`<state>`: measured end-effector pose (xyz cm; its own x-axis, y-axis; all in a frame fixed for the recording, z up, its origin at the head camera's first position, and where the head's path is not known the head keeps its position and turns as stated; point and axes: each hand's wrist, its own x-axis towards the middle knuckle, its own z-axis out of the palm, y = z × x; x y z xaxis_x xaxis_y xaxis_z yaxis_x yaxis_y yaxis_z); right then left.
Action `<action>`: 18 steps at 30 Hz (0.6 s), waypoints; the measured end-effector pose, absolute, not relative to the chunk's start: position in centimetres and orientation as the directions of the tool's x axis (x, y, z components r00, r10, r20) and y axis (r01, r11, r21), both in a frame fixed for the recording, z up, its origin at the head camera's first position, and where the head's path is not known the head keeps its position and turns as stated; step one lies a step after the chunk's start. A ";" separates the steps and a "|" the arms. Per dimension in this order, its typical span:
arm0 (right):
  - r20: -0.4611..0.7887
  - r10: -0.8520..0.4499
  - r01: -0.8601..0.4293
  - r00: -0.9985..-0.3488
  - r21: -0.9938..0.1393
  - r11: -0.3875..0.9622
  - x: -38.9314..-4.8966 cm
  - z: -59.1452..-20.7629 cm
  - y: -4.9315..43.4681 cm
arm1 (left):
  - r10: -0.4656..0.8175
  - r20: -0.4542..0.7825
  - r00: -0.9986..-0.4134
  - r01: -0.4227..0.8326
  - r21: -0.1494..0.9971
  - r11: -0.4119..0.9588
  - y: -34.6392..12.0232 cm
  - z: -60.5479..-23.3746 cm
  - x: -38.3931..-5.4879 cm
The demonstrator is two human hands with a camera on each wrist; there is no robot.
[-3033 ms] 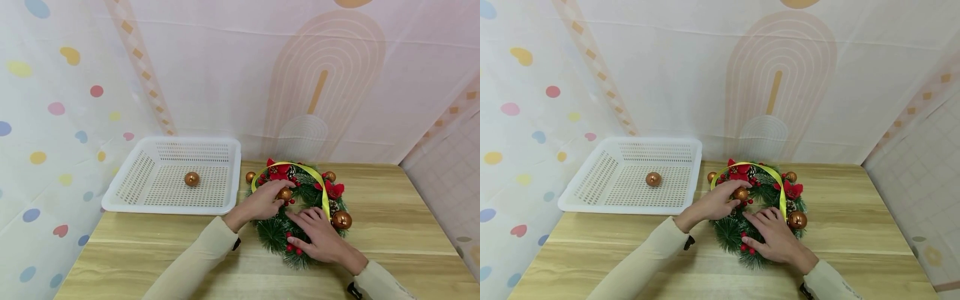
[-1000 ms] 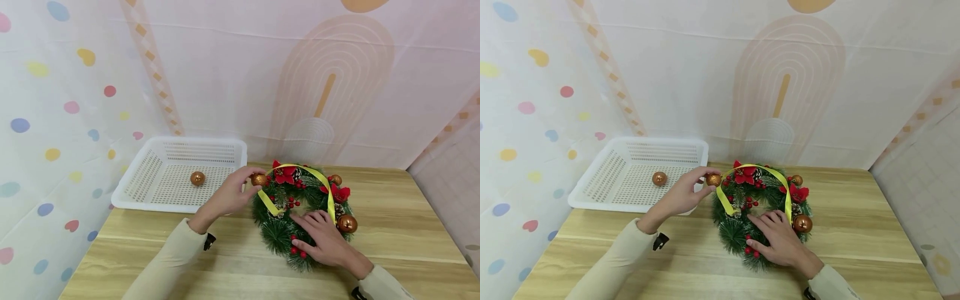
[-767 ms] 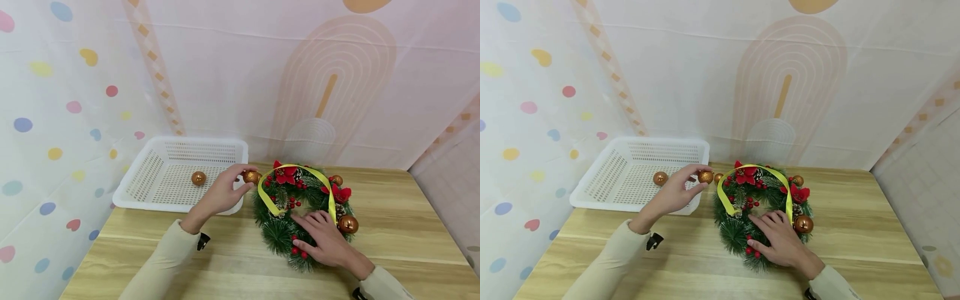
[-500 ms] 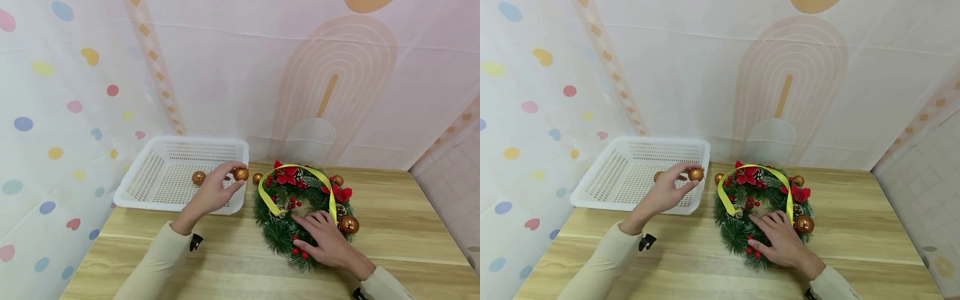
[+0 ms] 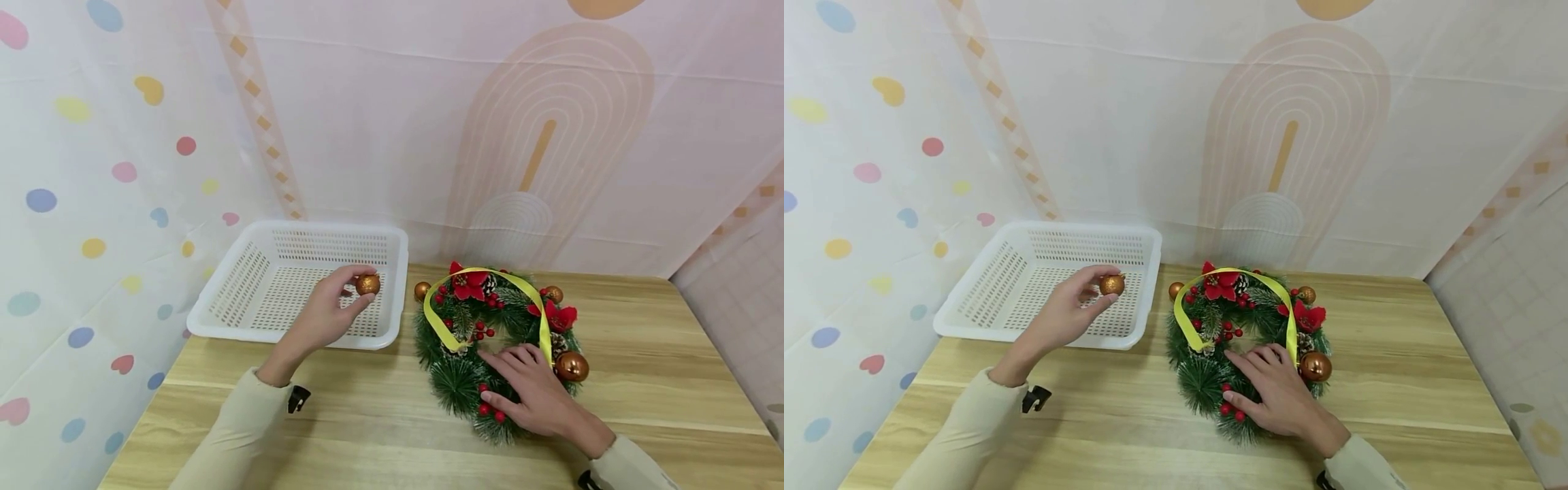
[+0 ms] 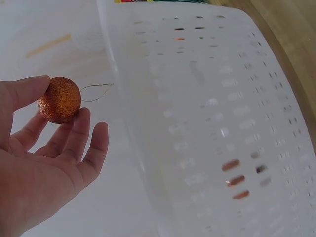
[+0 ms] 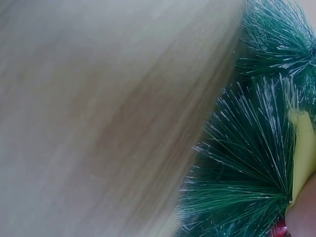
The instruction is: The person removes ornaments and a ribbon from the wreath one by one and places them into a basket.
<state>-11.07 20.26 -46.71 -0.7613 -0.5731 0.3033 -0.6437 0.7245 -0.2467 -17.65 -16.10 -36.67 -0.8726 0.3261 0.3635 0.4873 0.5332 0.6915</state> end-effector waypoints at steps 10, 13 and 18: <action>0.306 -0.580 -0.651 -0.755 -0.241 0.720 -11.1 -46.7 20.3 | 0.265 0.311 -0.913 0.408 0.725 0.554 -17.9 -37.7 -18.0; 0.306 -0.579 -0.649 -0.756 -0.237 0.723 -11.1 -46.7 20.3 | 0.252 0.311 -0.916 0.401 0.728 0.557 -18.2 -38.0 -18.2; 0.303 -0.577 -0.646 -0.759 -0.239 0.725 -11.1 -46.7 20.3 | 0.230 0.297 -0.927 0.376 0.736 0.563 -18.8 -38.8 -18.5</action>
